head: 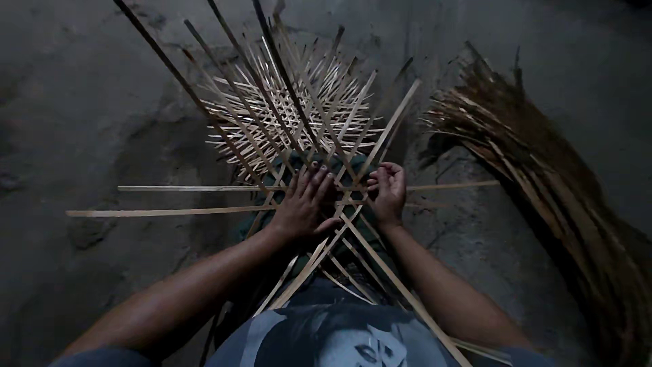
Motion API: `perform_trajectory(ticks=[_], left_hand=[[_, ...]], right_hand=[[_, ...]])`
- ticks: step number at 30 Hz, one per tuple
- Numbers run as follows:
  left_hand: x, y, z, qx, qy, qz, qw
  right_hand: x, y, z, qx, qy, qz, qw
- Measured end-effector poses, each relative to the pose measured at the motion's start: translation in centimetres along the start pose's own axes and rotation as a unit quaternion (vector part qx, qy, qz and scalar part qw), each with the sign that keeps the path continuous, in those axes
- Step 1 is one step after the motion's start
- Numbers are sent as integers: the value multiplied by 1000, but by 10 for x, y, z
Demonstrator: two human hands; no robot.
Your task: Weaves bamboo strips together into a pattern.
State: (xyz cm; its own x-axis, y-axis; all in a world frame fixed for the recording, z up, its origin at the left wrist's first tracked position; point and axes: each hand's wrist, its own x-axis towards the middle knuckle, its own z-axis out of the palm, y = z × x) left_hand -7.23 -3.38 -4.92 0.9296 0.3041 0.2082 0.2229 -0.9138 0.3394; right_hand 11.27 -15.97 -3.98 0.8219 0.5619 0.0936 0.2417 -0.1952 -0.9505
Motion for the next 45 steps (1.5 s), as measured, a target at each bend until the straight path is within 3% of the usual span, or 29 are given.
perform_trajectory(ticks=[6,17,21,28,31,36,41,45], left_hand=[[4,-1,0,0,-9,11,1000],[20,-7,2,-60,3,43,997],[25,-26,-14,-129,-95,79,984],[26,-29,-23,-119,-141,95,978],[26,-30,-25,-133,-127,94,978],[15,-46,-48,-160,-22,83,983],[3,-62,-55,-102,-105,79,986],[5,-66,-51,-112,-113,81,984]], right_hand=[[2,-10,9,-153,-36,7,988],[3,3,1,-86,-6,-2,996],[3,6,1,-61,1,-12,998],[-1,1,3,-75,-17,-11,997],[0,2,4,-69,-15,-16,997],[3,4,3,-59,-18,-14,998],[2,4,4,-74,-27,-17,997],[2,5,4,-87,-32,-18,996]])
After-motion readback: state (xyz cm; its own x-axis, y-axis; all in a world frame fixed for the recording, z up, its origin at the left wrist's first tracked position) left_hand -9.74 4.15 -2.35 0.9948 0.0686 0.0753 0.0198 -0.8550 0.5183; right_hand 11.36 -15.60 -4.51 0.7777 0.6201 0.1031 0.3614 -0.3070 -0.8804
